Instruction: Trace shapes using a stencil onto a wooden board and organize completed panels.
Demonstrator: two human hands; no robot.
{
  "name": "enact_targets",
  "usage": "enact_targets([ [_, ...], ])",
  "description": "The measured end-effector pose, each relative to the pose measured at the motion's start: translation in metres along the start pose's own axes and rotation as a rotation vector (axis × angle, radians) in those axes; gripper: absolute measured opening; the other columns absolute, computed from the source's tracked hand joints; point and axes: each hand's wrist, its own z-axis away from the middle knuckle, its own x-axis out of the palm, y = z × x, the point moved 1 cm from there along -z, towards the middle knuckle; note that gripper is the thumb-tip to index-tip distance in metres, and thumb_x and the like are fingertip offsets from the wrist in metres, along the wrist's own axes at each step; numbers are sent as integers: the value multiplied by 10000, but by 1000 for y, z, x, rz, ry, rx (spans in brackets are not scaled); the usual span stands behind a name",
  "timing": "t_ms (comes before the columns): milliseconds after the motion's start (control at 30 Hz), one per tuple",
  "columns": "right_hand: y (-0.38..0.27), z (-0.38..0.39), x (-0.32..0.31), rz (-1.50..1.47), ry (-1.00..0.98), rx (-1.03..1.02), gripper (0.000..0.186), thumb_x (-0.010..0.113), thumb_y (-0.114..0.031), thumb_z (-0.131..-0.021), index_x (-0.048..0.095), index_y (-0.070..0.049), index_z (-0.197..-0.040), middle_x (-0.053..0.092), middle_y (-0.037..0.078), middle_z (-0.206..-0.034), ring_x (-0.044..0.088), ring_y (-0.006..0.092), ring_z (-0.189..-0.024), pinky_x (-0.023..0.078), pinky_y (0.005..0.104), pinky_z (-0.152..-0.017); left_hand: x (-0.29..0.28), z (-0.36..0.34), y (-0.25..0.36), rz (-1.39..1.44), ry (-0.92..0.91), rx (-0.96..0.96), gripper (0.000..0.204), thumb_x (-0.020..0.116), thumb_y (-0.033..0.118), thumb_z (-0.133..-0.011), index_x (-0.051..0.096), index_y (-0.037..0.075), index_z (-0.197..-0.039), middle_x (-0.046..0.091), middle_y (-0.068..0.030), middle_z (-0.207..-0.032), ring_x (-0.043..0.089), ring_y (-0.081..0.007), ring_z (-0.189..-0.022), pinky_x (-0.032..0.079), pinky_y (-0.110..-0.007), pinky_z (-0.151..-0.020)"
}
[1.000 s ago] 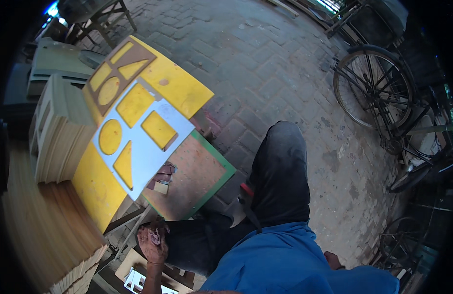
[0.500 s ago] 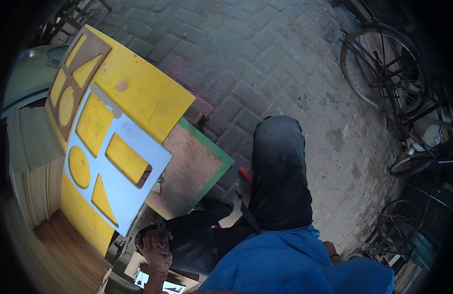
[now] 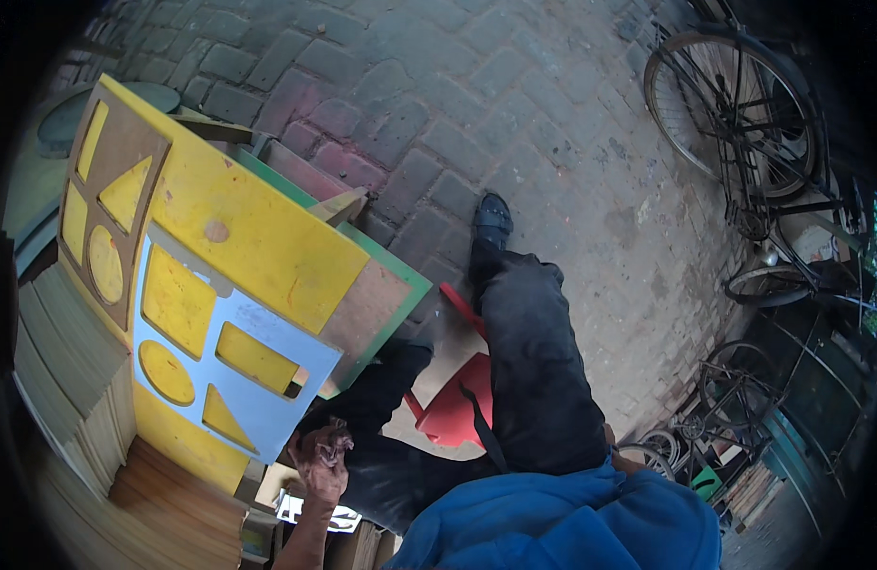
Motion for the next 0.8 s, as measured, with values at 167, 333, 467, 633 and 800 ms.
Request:
enact_targets([
  [167, 4, 28, 16, -15, -14, -5, 446, 669, -466, -854, 711, -21, -865, 700, 241, -908, 687, 419, -918, 532, 466, -757, -2, -22, 50, -273, -65, 338, 382, 707, 103, -822, 636, 120, -1197, 662, -69, -989, 645, -252, -965, 363, -489, -1046],
  [333, 6, 68, 8, -110, 42, 0, 453, 664, -472, -857, 715, -23, -885, 706, 243, -936, 685, 420, -940, 535, 466, -778, 20, -28, 73, -333, -153, 453, 500, 721, 89, -781, 590, 144, -1261, 637, -70, -963, 621, -278, -987, 352, -503, -1055],
  [467, 44, 104, 33, -201, 93, 14, 457, 661, -476, -859, 718, -24, -896, 709, 244, -953, 684, 421, -954, 538, 466, -790, 4, 13, 133, -352, -219, 400, 511, 704, 46, -773, 590, 140, -1262, 635, -87, -966, 603, -277, -1030, 345, -508, -1062],
  [633, 106, 109, 5, -190, -308, -152, 474, 587, -516, -880, 734, -87, -1019, 715, 221, -1066, 673, 398, -1054, 530, 463, -872, 2, 50, 259, 15, -125, -4, 222, 589, 175, -976, 592, 74, -1174, 685, -150, -1053, 662, -329, -999, 473, -468, -922],
  [800, 49, 107, -210, -556, -296, -49, 346, 499, -278, -902, 718, -82, -720, 716, 130, -704, 691, 266, -563, 558, 415, -601, -13, 53, 355, 84, -96, -80, 341, 556, 155, -996, 486, 11, -1297, 654, -210, -1061, 659, -349, -996, 507, -409, -898],
])
